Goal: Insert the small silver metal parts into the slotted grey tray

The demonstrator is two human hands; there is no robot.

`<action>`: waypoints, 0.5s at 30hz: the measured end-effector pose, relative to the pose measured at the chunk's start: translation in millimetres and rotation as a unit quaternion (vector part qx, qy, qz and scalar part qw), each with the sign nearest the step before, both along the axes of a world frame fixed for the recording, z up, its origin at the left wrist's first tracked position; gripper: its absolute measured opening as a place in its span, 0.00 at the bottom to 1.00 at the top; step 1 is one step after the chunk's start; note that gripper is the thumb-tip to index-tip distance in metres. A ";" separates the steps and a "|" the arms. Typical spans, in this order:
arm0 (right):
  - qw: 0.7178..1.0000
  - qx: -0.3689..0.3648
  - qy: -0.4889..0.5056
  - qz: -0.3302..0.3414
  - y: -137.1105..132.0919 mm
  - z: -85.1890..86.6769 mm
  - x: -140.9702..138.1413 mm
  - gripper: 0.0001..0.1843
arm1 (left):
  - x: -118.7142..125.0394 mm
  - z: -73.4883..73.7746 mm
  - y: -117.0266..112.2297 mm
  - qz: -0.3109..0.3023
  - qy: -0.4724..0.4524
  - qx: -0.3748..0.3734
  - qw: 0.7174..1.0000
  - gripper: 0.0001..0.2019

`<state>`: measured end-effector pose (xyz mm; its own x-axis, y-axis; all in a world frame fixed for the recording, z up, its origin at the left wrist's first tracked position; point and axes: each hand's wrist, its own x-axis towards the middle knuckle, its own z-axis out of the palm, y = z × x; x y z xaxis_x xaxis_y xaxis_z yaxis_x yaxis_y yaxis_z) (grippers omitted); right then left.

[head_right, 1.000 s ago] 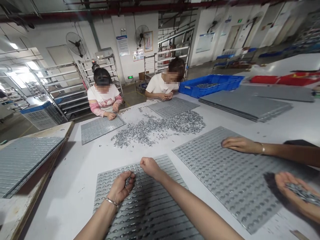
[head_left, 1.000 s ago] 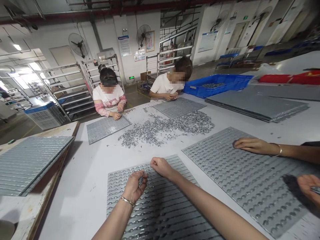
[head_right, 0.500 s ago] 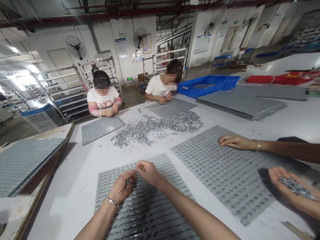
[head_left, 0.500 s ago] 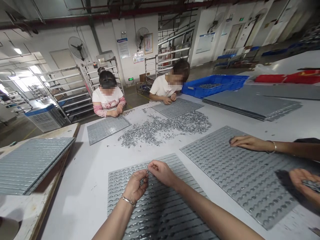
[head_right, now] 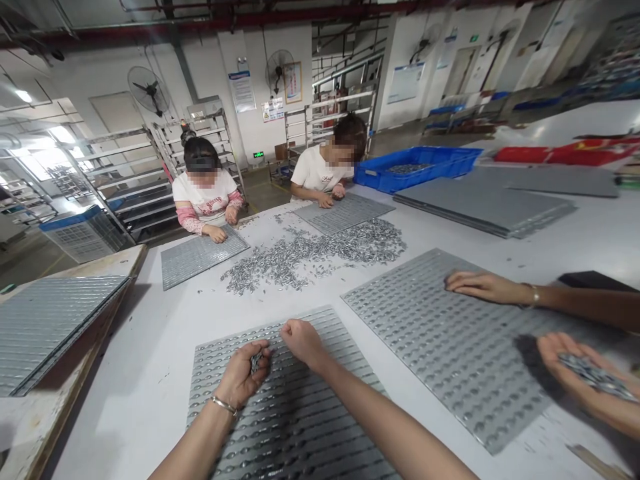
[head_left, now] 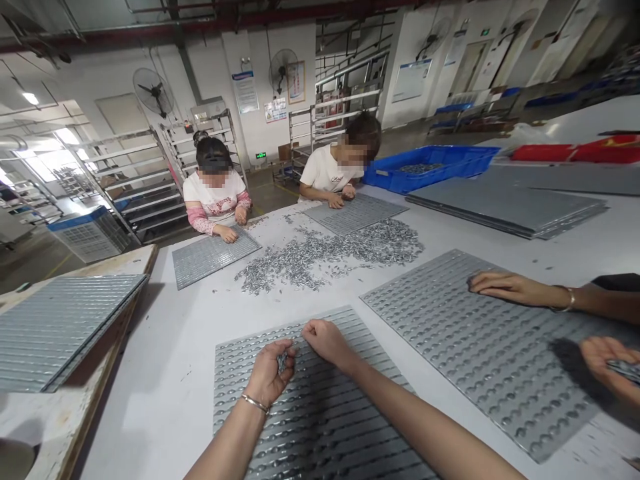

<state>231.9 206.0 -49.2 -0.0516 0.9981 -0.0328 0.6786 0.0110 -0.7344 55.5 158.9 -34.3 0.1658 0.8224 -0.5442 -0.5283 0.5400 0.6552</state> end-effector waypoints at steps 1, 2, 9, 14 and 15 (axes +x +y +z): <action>1.000 -0.003 -0.016 -0.002 0.6 -1.5 -2.2 0.12 | -1.2 -0.5 -0.7 0.001 0.003 0.004 1.000 0.08; 1.000 -0.007 -0.030 -0.005 1.0 -2.8 -4.2 0.12 | -2.2 -1.1 -1.2 0.003 0.006 0.009 1.000 0.09; 0.996 -0.031 -0.075 -0.034 8.8 -7.3 -10.3 0.07 | -3.3 -4.7 -1.8 0.010 0.018 0.034 0.999 0.11; 0.999 0.001 -0.023 -0.032 0.6 5.2 -7.0 0.10 | -1.7 1.1 -6.1 -0.009 0.007 0.043 0.999 0.12; 1.000 0.011 -0.005 -0.023 -4.7 9.2 -5.9 0.08 | -1.3 2.7 -7.2 -0.012 0.005 0.042 0.999 0.12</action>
<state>226.0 201.3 -40.0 -0.0054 0.9999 -0.0101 0.6861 -0.0037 -0.7275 54.2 151.7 -31.6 0.1821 0.8609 -0.4751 -0.5092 0.4958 0.7034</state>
